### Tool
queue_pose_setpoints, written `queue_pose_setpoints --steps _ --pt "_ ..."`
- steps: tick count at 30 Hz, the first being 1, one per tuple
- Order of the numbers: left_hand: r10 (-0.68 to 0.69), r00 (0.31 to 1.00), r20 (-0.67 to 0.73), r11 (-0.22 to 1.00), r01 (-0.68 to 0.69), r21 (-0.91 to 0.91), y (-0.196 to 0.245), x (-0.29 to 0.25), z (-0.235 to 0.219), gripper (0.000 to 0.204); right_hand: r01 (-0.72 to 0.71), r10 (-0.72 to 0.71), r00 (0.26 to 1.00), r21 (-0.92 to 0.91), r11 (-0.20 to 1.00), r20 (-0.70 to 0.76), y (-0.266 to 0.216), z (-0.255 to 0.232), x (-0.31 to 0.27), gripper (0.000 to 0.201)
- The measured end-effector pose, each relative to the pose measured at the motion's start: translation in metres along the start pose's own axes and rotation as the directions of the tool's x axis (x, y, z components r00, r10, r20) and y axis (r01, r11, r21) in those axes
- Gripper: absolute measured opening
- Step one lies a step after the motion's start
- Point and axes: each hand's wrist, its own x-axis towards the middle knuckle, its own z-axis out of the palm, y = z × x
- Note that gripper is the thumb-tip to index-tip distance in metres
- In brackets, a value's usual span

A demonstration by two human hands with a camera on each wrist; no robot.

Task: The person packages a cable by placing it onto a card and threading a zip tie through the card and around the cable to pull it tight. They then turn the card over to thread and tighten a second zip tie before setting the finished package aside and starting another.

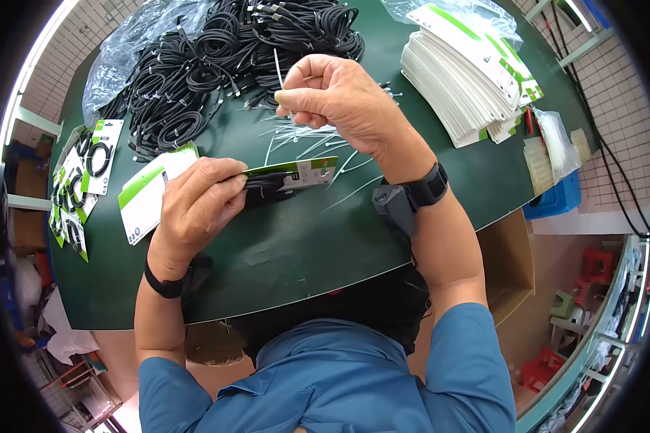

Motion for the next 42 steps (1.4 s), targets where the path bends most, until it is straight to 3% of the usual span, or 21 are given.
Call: queue_pose_setpoints --steps 5,9,13,20,24,25,28,32,42 --pt "0.011 1.000 0.005 1.000 -0.011 0.004 0.001 0.000 0.000 0.021 -0.002 -0.002 0.998 0.068 0.998 0.055 -0.004 0.007 -0.006 0.014" --pt "0.018 1.000 0.004 1.000 -0.018 0.012 -0.001 0.000 -0.001 0.021 -0.025 0.024 0.998 0.011 1.000 0.059 -0.006 0.010 -0.007 0.018" --pt "0.022 1.000 -0.002 1.000 -0.021 0.018 -0.001 0.000 -0.001 0.022 0.059 -0.060 0.995 0.016 0.998 0.078 -0.006 0.017 -0.006 0.023" --pt "0.010 1.000 0.002 1.000 -0.010 -0.013 -0.004 -0.001 0.000 0.022 0.174 -0.155 0.983 -0.234 0.957 0.096 -0.004 0.016 -0.008 0.023" --pt "-0.087 0.996 0.024 0.995 0.088 -0.048 -0.007 -0.002 0.001 0.022 0.233 -0.224 0.972 -0.162 0.959 0.070 0.007 0.014 0.000 0.018" --pt "-0.089 0.996 0.030 0.995 0.091 -0.049 -0.008 -0.002 0.002 0.022 0.230 -0.221 0.973 -0.156 0.961 0.068 0.007 0.014 0.002 0.018" --pt "-0.113 0.993 0.027 0.992 0.115 -0.058 -0.008 -0.002 0.003 0.023 0.028 -0.028 0.999 -0.005 1.000 -0.017 0.005 0.015 0.008 0.013" --pt "-0.123 0.992 0.016 0.991 0.124 -0.060 -0.008 -0.001 0.004 0.023 -0.016 0.024 0.996 0.089 0.996 -0.087 0.015 0.016 0.015 0.014" --pt "-0.152 0.987 0.045 0.987 0.154 -0.045 -0.007 -0.001 0.003 0.022 -0.111 0.109 0.993 -0.037 0.993 -0.053 0.031 0.028 0.032 0.013"
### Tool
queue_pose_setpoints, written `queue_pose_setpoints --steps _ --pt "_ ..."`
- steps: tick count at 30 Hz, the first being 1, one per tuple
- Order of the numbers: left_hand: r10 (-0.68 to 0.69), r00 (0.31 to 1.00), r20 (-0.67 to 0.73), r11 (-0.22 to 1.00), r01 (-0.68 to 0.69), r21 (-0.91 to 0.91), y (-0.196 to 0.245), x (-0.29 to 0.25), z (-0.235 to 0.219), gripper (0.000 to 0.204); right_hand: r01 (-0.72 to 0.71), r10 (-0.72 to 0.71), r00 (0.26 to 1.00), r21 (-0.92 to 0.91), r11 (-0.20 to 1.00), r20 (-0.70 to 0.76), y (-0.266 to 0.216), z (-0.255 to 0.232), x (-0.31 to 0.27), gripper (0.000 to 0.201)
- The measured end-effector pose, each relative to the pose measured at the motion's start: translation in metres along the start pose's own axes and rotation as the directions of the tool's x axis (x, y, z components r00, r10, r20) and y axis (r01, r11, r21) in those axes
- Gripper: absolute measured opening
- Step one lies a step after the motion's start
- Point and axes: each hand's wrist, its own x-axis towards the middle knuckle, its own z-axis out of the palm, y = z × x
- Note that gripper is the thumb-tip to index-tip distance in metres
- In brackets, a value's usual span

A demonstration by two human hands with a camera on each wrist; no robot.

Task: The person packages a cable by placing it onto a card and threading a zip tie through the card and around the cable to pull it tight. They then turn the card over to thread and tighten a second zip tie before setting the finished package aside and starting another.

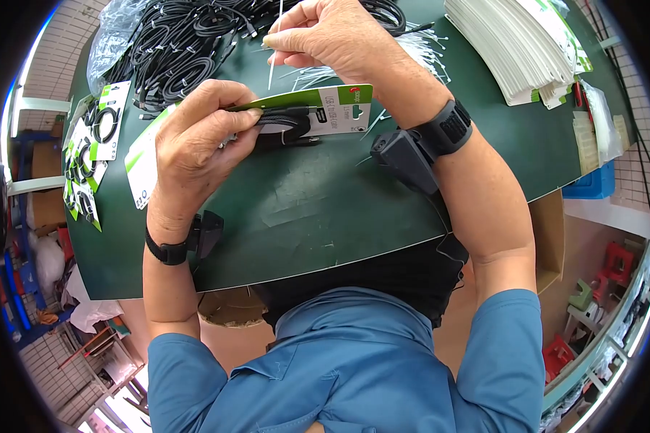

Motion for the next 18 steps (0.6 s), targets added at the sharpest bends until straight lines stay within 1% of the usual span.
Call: queue_pose_setpoints --steps 3,6,11,14,18 --pt "0.000 1.000 0.003 1.000 0.000 0.002 0.000 0.001 0.000 0.021 -0.009 0.009 1.000 -0.012 1.000 0.016 -0.001 0.004 -0.001 0.014" --pt "-0.017 1.000 0.015 0.999 0.017 -0.027 0.001 -0.001 -0.001 0.021 -0.064 0.068 0.997 -0.144 0.987 0.023 -0.009 0.006 -0.006 0.015" --pt "-0.009 1.000 0.010 1.000 0.009 -0.021 -0.001 -0.002 0.000 0.021 -0.065 0.071 0.996 -0.115 0.991 0.048 -0.001 0.007 -0.002 0.016" --pt "0.010 0.999 0.030 1.000 -0.010 0.000 -0.002 -0.001 -0.003 0.022 -0.088 0.098 0.990 -0.103 0.991 0.097 0.001 0.006 0.000 0.015" --pt "0.008 1.000 0.027 1.000 -0.007 -0.014 -0.002 -0.001 -0.003 0.022 -0.096 0.105 0.991 -0.105 0.990 0.085 0.001 0.008 -0.001 0.015"
